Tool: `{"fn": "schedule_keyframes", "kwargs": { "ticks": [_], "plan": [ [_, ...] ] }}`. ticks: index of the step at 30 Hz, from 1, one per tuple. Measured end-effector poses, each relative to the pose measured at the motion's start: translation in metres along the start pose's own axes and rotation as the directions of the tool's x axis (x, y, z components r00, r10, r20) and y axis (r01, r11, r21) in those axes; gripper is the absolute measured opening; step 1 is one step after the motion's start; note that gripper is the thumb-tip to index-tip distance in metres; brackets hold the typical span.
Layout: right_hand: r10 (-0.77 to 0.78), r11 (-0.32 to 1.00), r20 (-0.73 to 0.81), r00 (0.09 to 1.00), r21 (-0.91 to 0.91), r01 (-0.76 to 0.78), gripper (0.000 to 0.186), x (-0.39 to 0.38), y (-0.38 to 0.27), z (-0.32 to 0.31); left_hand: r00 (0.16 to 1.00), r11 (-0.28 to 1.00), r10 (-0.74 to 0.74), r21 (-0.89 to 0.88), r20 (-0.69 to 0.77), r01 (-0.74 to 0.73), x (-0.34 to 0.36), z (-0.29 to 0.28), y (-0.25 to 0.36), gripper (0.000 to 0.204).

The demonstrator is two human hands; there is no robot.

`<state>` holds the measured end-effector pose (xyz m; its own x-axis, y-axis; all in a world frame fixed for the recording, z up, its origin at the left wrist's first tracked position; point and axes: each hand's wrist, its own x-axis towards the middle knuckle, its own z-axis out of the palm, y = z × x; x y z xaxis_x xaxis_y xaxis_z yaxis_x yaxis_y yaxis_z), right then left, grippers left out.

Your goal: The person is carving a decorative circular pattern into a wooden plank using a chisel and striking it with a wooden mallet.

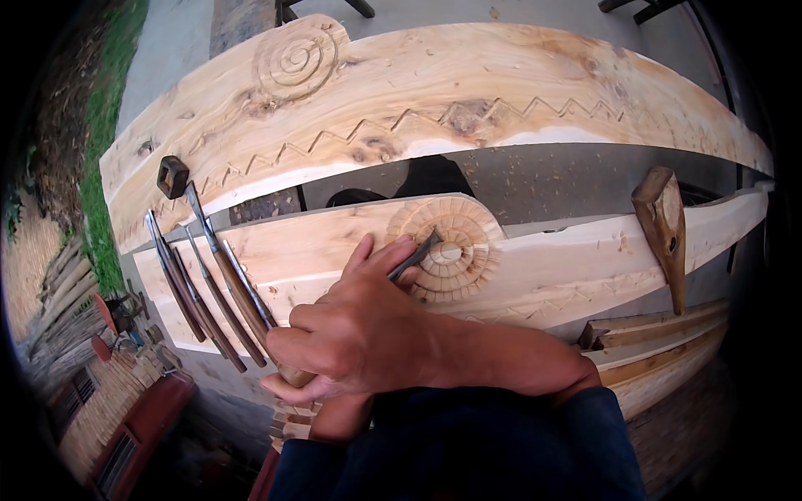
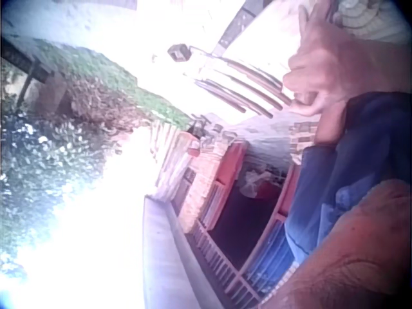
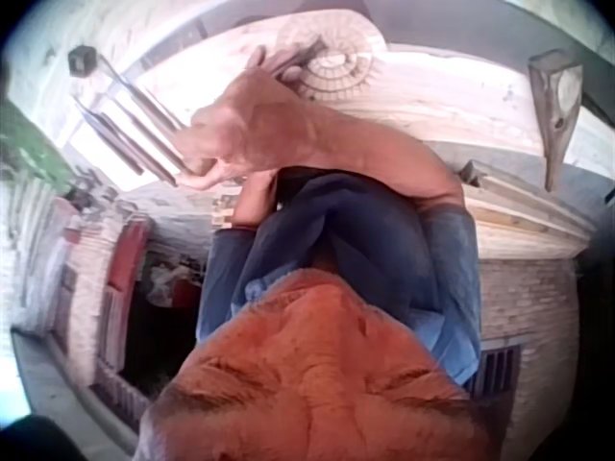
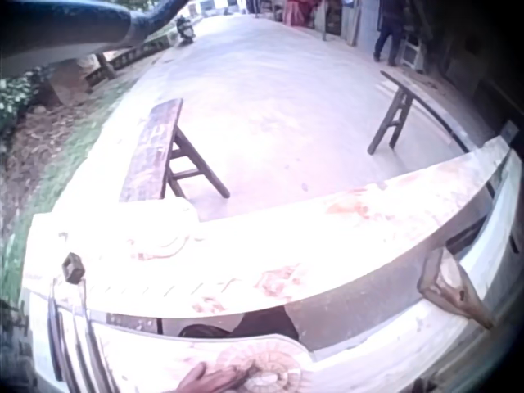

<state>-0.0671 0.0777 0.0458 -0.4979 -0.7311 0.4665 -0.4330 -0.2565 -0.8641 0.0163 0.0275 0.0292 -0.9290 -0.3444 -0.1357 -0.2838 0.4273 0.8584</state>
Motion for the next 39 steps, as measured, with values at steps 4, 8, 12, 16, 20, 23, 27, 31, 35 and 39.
{"fn": "schedule_keyframes", "kwargs": {
  "ticks": [4, 8, 12, 16, 20, 23, 27, 31, 35, 39],
  "plan": [
    [-0.065, 0.995, -0.014, 0.998, -0.076, 0.064, 0.039, -0.012, -0.004, -0.009, 1.0, 1.0, -0.01, -0.002, 0.004, 0.01, 0.001, 0.002, 0.002, 0.038],
    [-0.039, 0.999, -0.028, 0.999, -0.013, 0.039, 0.039, -0.001, 0.002, 0.002, 0.999, 0.999, -0.033, 0.026, -0.02, 0.033, 0.004, 0.0, 0.002, 0.039],
    [0.048, 0.999, -0.023, 0.999, -0.012, -0.048, 0.035, 0.004, -0.005, 0.0, 0.999, 0.999, -0.036, 0.027, -0.013, 0.037, 0.005, -0.001, -0.001, 0.04],
    [-0.041, 0.939, 0.012, 0.999, -0.341, 0.042, 0.043, -0.004, -0.027, 0.009, 0.985, 0.983, 0.163, -0.092, 0.05, -0.158, 0.003, 0.001, -0.01, 0.038],
    [-0.061, 0.976, -0.097, 0.993, -0.214, 0.039, 0.043, 0.012, -0.015, 0.006, 0.995, 0.996, 0.085, -0.03, -0.057, -0.087, 0.006, 0.012, -0.016, 0.035],
    [0.055, 0.98, 0.146, 0.988, -0.2, -0.025, 0.052, 0.014, -0.01, -0.002, 0.996, 0.995, 0.063, 0.076, -0.06, -0.059, 0.01, 0.016, -0.011, 0.035],
    [-0.004, 0.985, -0.027, 1.0, -0.173, -0.001, 0.048, 0.015, -0.003, 0.0, 0.99, 0.999, 0.021, 0.044, -0.138, -0.015, 0.009, 0.024, -0.013, 0.04],
    [-0.013, 0.986, -0.067, 0.998, -0.168, 0.002, 0.045, 0.015, -0.003, 0.002, 0.984, 0.995, -0.019, 0.096, -0.177, 0.036, 0.005, 0.025, -0.015, 0.038],
    [-0.012, 0.985, -0.106, 0.994, -0.17, -0.006, 0.043, 0.012, 0.0, 0.001, 0.986, 0.988, -0.03, 0.145, -0.161, 0.054, 0.006, 0.026, -0.014, 0.036],
    [-0.019, 0.985, -0.139, 0.99, -0.173, -0.005, 0.041, 0.011, 0.0, 0.002, 0.986, 0.985, -0.015, 0.166, -0.169, 0.044, 0.006, 0.025, -0.015, 0.037]
  ]
}}
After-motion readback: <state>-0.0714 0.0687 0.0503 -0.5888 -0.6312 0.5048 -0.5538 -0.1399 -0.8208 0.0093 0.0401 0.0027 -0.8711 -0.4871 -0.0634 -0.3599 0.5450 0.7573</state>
